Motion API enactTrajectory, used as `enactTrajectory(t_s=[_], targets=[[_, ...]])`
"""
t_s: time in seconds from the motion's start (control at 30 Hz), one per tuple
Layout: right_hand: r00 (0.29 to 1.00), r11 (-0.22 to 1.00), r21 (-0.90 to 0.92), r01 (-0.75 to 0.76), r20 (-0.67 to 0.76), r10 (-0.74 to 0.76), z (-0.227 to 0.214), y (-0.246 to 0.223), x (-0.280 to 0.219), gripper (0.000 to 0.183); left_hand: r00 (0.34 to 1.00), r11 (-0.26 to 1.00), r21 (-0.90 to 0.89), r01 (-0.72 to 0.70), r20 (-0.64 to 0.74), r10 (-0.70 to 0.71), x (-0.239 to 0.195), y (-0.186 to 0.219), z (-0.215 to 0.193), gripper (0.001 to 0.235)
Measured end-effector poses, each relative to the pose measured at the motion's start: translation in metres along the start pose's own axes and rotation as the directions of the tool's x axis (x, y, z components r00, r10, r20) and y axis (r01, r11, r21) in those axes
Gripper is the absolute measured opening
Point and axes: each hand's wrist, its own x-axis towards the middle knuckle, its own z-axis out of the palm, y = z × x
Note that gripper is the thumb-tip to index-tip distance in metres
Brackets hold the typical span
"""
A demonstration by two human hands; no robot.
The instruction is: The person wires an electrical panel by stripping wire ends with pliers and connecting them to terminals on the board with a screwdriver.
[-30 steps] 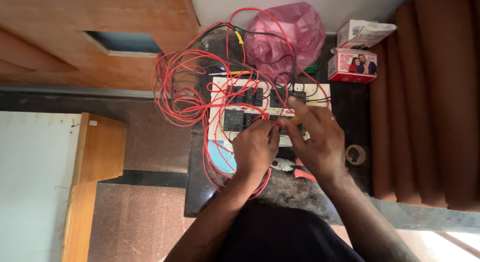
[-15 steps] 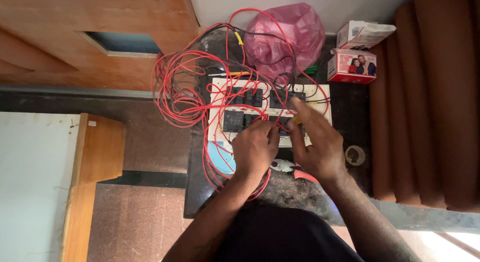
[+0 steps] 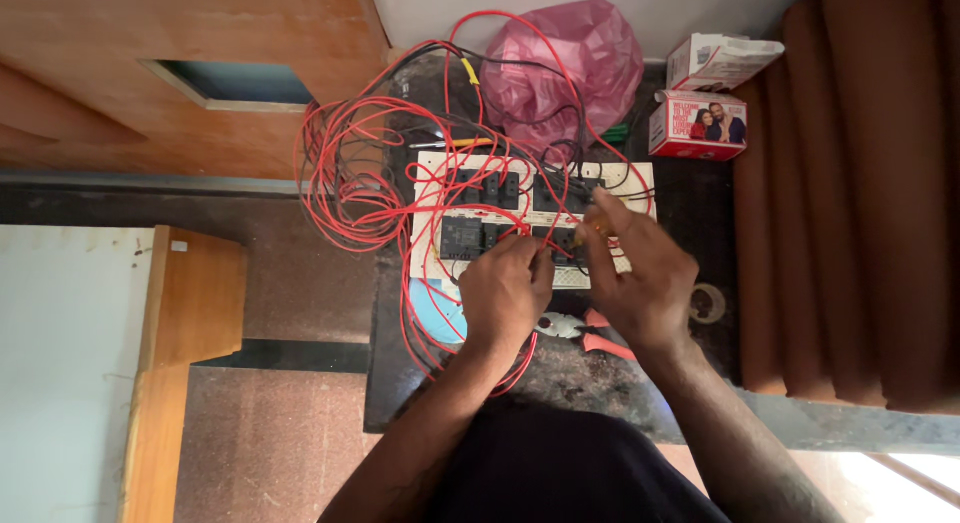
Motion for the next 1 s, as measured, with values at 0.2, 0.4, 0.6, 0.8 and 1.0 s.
enactTrajectory(t_s=[0.2,0.4,0.6,0.8,1.0], targets=[[0.994,0.999,-0.002,-0.052,0.099,0.052,-0.005,-0.003,0.005,0.045,0.999,0.999,0.040,0.025,0.024,-0.026,-0.001,0.001,-0.001,0.012],[0.988,0.994,0.040,-0.100,0.122,0.095,-0.004,-0.004,0.002,0.038,1.000,1.000,-0.006,0.017,0.002,-0.017,0.000,0.001,0.000,0.006],[0.966,0.992,-0.068,-0.103,0.231,0.116,-0.009,-0.005,0.015,0.040,1.000,1.000,0.015,0.014,0.001,-0.014,0.000,0.001,-0.001,0.006],[0.933,0.977,0.100,-0.190,0.329,0.147,-0.017,-0.006,0.019,0.041,1.000,1.000,-0.002,0.004,-0.012,-0.004,-0.001,0.000,-0.001,0.006],[0.941,0.962,0.028,-0.271,0.219,0.259,-0.005,-0.013,0.014,0.035,0.999,1.000,0.010,0.029,0.042,-0.030,-0.001,-0.002,-0.002,0.012]])
